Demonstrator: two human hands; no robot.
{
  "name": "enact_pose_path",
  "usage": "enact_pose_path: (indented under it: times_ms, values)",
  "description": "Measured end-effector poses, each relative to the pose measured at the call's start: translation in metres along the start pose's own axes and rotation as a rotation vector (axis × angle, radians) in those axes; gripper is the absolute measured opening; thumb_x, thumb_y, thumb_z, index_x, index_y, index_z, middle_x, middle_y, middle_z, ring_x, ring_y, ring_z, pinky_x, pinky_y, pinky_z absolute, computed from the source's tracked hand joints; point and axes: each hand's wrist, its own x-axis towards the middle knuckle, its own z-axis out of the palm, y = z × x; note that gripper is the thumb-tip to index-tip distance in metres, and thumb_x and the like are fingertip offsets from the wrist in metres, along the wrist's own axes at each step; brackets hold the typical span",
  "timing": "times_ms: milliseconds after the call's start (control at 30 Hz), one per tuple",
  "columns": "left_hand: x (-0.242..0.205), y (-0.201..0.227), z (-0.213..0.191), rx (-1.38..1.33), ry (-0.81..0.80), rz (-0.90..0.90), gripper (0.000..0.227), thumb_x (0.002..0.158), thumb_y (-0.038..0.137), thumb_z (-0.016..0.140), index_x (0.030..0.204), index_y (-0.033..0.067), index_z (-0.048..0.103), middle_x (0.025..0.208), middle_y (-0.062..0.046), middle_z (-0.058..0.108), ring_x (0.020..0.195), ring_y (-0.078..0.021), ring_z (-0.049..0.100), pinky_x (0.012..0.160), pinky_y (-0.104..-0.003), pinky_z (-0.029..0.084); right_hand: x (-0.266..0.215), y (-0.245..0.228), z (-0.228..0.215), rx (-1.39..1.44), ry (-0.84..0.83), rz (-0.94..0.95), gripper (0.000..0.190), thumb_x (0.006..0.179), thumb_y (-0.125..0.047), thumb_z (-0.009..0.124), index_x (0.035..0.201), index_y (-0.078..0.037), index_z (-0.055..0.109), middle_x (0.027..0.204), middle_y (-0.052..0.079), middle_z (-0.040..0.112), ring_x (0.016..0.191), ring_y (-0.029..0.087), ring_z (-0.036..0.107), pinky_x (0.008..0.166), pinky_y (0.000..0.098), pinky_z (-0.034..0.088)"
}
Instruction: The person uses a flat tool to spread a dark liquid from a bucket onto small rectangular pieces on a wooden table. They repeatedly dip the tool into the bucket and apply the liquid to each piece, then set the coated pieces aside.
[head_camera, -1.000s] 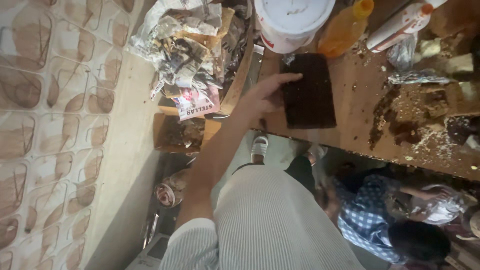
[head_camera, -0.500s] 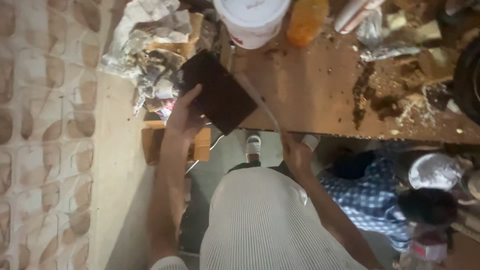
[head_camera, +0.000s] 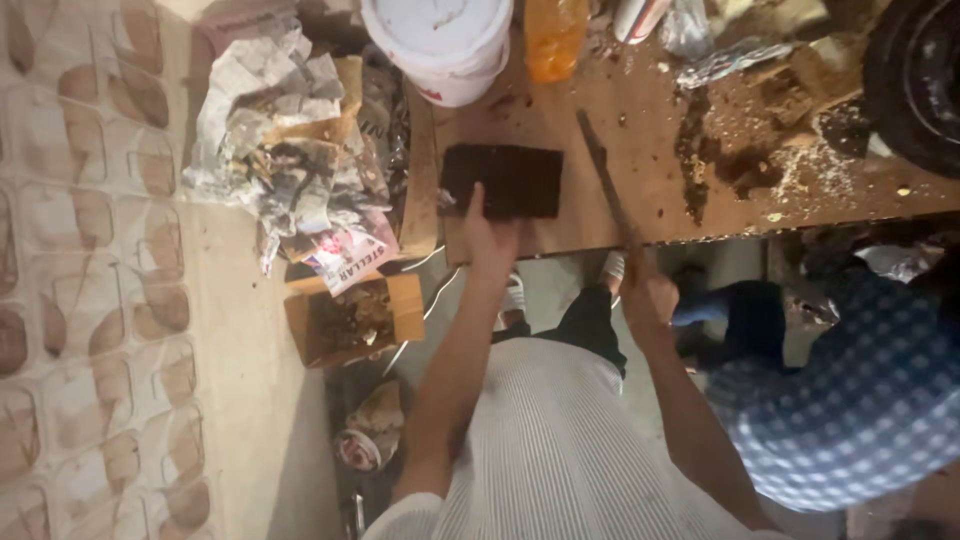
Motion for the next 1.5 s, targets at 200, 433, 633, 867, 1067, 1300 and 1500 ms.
enact_pose_path:
  times_ms: [200,433,633,867,1067,1300,1500]
  values:
    - [0.017,-0.020,-0.059,0.074,-0.130,-0.109,0.037,0.093,0.020,0.074,0.127,0.0099,0.064,0.120,-0.005,0.067,0.114,-0.0244,0.061,0.100,-0.038,0.050,0.005,0.011,-0.015,-0.016,0.098,0.046,0.043,0.108,-0.030,0.056,0.151,-0.033,0.053,0.082,0.020,0.070,0.071,0.042,0.068,0.064,0.0548,0.054]
    - [-0.068,0.077,-0.094,0.613,0.061,-0.076,0.041,0.093,0.017,0.072,0.130,0.0063,0.060,0.125,-0.010,0.066,0.118,-0.0247,0.064,0.097,-0.039,0.055,-0.001,-0.009,-0.036,-0.002,-0.094,0.185,0.053,0.102,-0.033,0.055,0.154,-0.028,0.046,0.077,0.022,0.069,0.068,0.046,0.066,0.061,0.0580,0.052]
    - [-0.017,0.088,-0.033,1.191,-0.233,0.654,0.061,0.091,0.027,0.076,0.141,-0.0020,0.056,0.135,-0.020,0.065,0.121,-0.0302,0.064,0.102,-0.041,0.052,-0.008,-0.013,-0.027,0.086,0.107,0.010,0.019,0.110,-0.031,0.056,0.127,-0.022,0.060,0.084,0.017,0.071,0.076,0.040,0.070,0.066,0.0540,0.054]
    - [0.029,0.074,-0.004,1.606,-0.203,0.802,0.079,0.077,0.029,0.085,0.140,-0.0055,0.053,0.127,-0.025,0.067,0.120,-0.0377,0.065,0.106,-0.045,0.049,-0.016,-0.022,-0.017,0.015,0.056,0.022,0.027,0.103,-0.028,0.057,0.129,-0.020,0.061,0.086,0.017,0.073,0.075,0.042,0.070,0.065,0.0558,0.054]
    - [0.005,0.069,0.011,1.766,-0.272,1.115,0.085,0.072,0.034,0.090,0.137,-0.0056,0.052,0.126,-0.030,0.063,0.117,-0.0460,0.060,0.102,-0.051,0.046,-0.021,-0.036,-0.024,0.013,0.041,0.107,0.027,0.101,-0.031,0.060,0.126,-0.020,0.065,0.084,0.019,0.073,0.076,0.045,0.070,0.069,0.0594,0.053]
    - [0.058,0.068,0.059,2.285,-0.836,0.600,0.085,0.063,0.041,0.091,0.132,0.0023,0.060,0.117,-0.022,0.069,0.110,-0.0420,0.064,0.092,-0.051,0.050,-0.026,-0.039,-0.027,0.077,0.087,0.161,0.020,0.107,-0.031,0.059,0.117,-0.016,0.067,0.081,0.019,0.072,0.075,0.045,0.069,0.066,0.0578,0.052]
    - [0.082,0.067,0.097,2.489,-1.030,0.348,0.063,0.064,0.038,0.095,0.108,-0.0002,0.071,0.109,-0.022,0.071,0.103,-0.0395,0.068,0.092,-0.046,0.052,-0.028,-0.042,-0.022,0.202,0.125,0.210,0.021,0.102,-0.029,0.062,0.117,-0.016,0.069,0.084,0.020,0.073,0.079,0.044,0.070,0.066,0.0548,0.054]
